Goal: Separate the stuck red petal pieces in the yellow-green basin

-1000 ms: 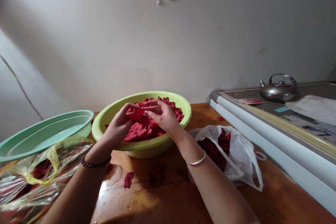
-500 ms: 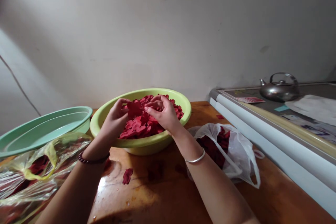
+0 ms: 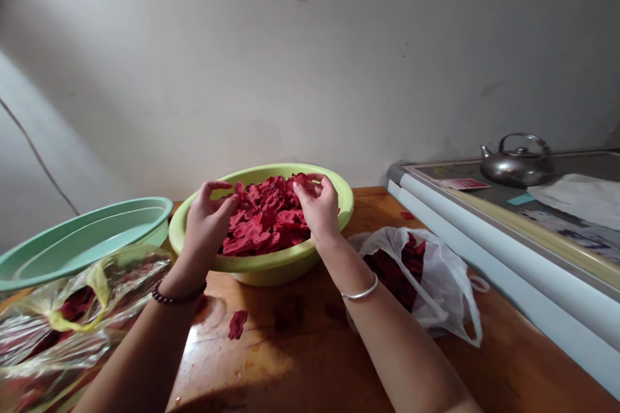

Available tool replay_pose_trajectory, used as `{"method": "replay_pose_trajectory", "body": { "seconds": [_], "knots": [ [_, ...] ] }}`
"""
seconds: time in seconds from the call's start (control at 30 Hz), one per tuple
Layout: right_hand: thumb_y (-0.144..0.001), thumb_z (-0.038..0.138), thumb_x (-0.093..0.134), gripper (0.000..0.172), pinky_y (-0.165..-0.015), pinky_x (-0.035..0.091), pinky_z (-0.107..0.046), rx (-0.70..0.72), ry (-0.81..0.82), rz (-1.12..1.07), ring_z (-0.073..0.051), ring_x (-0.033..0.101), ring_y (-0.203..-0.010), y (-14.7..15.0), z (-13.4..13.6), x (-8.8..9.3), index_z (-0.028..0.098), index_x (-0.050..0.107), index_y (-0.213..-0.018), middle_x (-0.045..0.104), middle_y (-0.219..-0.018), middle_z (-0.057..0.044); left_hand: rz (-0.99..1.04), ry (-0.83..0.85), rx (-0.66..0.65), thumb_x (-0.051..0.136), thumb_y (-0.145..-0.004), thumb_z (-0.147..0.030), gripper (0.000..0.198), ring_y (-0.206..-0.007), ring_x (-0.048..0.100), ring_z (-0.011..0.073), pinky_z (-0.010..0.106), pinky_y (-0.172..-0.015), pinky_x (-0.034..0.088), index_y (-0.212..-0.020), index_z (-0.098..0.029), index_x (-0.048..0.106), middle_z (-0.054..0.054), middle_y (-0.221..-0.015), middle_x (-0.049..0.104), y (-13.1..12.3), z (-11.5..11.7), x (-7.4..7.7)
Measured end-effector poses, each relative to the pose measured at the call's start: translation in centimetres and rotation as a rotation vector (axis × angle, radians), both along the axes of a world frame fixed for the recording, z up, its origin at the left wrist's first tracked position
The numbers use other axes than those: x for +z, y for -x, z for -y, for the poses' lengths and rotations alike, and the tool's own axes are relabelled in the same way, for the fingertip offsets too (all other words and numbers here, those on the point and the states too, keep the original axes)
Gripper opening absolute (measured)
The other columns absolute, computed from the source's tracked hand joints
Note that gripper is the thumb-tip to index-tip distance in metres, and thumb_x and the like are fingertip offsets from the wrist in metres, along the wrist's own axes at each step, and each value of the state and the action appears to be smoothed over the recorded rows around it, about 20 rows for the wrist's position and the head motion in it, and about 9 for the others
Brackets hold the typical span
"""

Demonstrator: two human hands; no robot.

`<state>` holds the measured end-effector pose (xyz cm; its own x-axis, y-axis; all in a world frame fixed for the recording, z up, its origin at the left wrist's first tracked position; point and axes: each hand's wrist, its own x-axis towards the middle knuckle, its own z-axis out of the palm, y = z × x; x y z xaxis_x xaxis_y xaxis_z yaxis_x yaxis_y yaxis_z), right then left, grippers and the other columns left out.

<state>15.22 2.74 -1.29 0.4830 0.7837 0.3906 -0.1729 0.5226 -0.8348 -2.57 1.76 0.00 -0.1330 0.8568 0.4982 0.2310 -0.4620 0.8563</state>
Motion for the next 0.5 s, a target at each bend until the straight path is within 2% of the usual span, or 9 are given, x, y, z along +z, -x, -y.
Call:
{"method": "replay_pose_trajectory", "body": {
  "seconds": [0.07, 0.17, 0.23, 0.3, 0.33, 0.37, 0.43, 0.47, 0.5],
  "knots": [
    [-0.066, 0.031, 0.072, 0.027, -0.089, 0.056, -0.038, -0.036, 0.001, 0.026, -0.021, 0.07, -0.094, -0.1, -0.1, 0.0, 0.022, 0.061, -0.089, 0.074, -0.093, -0.006, -0.119, -0.03, 0.103, 0.056, -0.079, -0.028, 0.026, -0.048, 0.057, 0.0152, 0.025, -0.052, 0.042, -0.104, -0.022, 0.052, -0.004, -0.056, 0.064, -0.1, 0.4, 0.2],
    [-0.068, 0.032, 0.068, 0.035, -0.101, 0.05, -0.04, -0.027, 0.036, 0.08, -0.025, 0.063, -0.116, -0.2, -0.1, 0.0, 0.023, 0.066, -0.102, 0.07, -0.119, -0.01, -0.41, -0.04, 0.248, 0.058, -0.085, -0.032, 0.026, -0.053, 0.059, 0.0185, 0.026, -0.054, 0.038, -0.108, -0.022, 0.055, -0.004, -0.054, 0.062, -0.2, 1.1, 0.6],
    [-0.068, 0.034, 0.068, 0.043, -0.105, 0.046, -0.041, -0.034, 0.068, 0.07, -0.025, 0.059, -0.125, -0.3, -0.1, 0.1, 0.024, 0.066, -0.11, 0.065, -0.131, -0.01, -0.597, -0.064, 0.32, 0.06, -0.087, -0.039, 0.022, -0.055, 0.059, 0.0195, 0.027, -0.054, 0.035, -0.102, -0.023, 0.061, -0.003, -0.054, 0.061, -0.3, 2.0, 1.1],
    [-0.068, 0.035, 0.067, 0.048, -0.106, 0.045, -0.041, -0.046, 0.094, 0.038, -0.025, 0.057, -0.127, -0.5, 0.0, 0.2, 0.025, 0.065, -0.115, 0.062, -0.135, -0.01, -0.705, -0.168, 0.323, 0.06, -0.089, -0.039, 0.017, -0.053, 0.058, 0.0178, 0.027, -0.053, 0.034, -0.091, -0.023, 0.065, -0.002, -0.056, 0.061, -0.7, 3.6, 1.5],
    [-0.068, 0.036, 0.067, 0.049, -0.106, 0.045, -0.041, -0.044, 0.107, 0.022, -0.025, 0.057, -0.127, -0.5, 0.0, 0.2, 0.026, 0.064, -0.116, 0.062, -0.134, -0.009, -0.735, -0.249, 0.273, 0.058, -0.091, -0.038, 0.018, -0.051, 0.057, 0.0165, 0.027, -0.053, 0.035, -0.088, -0.022, 0.065, -0.002, -0.056, 0.061, -1.0, 4.6, 1.6],
    [-0.068, 0.036, 0.067, 0.049, -0.106, 0.045, -0.04, -0.033, 0.121, 0.008, -0.024, 0.057, -0.126, -0.6, 0.0, 0.3, 0.026, 0.064, -0.116, 0.063, -0.133, -0.009, -0.77, -0.311, 0.155, 0.057, -0.092, -0.037, 0.018, -0.051, 0.058, 0.0155, 0.026, -0.053, 0.037, -0.088, -0.022, 0.066, -0.002, -0.058, 0.063, -1.4, 5.8, 1.6],
    [-0.067, 0.036, 0.068, 0.047, -0.104, 0.046, -0.039, 0.003, 0.136, -0.019, -0.024, 0.058, -0.124, -0.6, 0.1, 0.5, 0.026, 0.065, -0.113, 0.064, -0.13, -0.008, -0.892, -0.368, -0.238, 0.058, -0.092, -0.032, 0.014, -0.05, 0.06, 0.0142, 0.024, -0.051, 0.041, -0.088, -0.021, 0.065, 0.0, -0.063, 0.068, -2.6, 8.0, 1.0],
    [-0.066, 0.036, 0.068, 0.045, -0.102, 0.047, -0.037, 0.026, 0.134, -0.03, -0.023, 0.059, -0.123, -0.6, 0.2, 0.6, 0.026, 0.065, -0.11, 0.065, -0.128, -0.007, -1.017, -0.349, -0.466, 0.058, -0.091, -0.027, 0.009, -0.051, 0.061, 0.0142, 0.023, -0.051, 0.043, -0.091, -0.022, 0.066, 0.0, -0.067, 0.07, -3.3, 8.9, 0.4],
    [-0.066, 0.036, 0.068, 0.043, -0.1, 0.048, -0.036, 0.05, 0.129, -0.038, -0.023, 0.059, -0.122, -0.6, 0.3, 0.7, 0.025, 0.066, -0.107, 0.066, -0.126, -0.007, -1.139, -0.328, -0.622, 0.057, -0.09, -0.02, 0.009, -0.05, 0.062, 0.0146, 0.023, -0.049, 0.044, -0.091, -0.022, 0.065, 0.0, -0.068, 0.07, -4.1, 9.6, -0.5]
  ]
}}
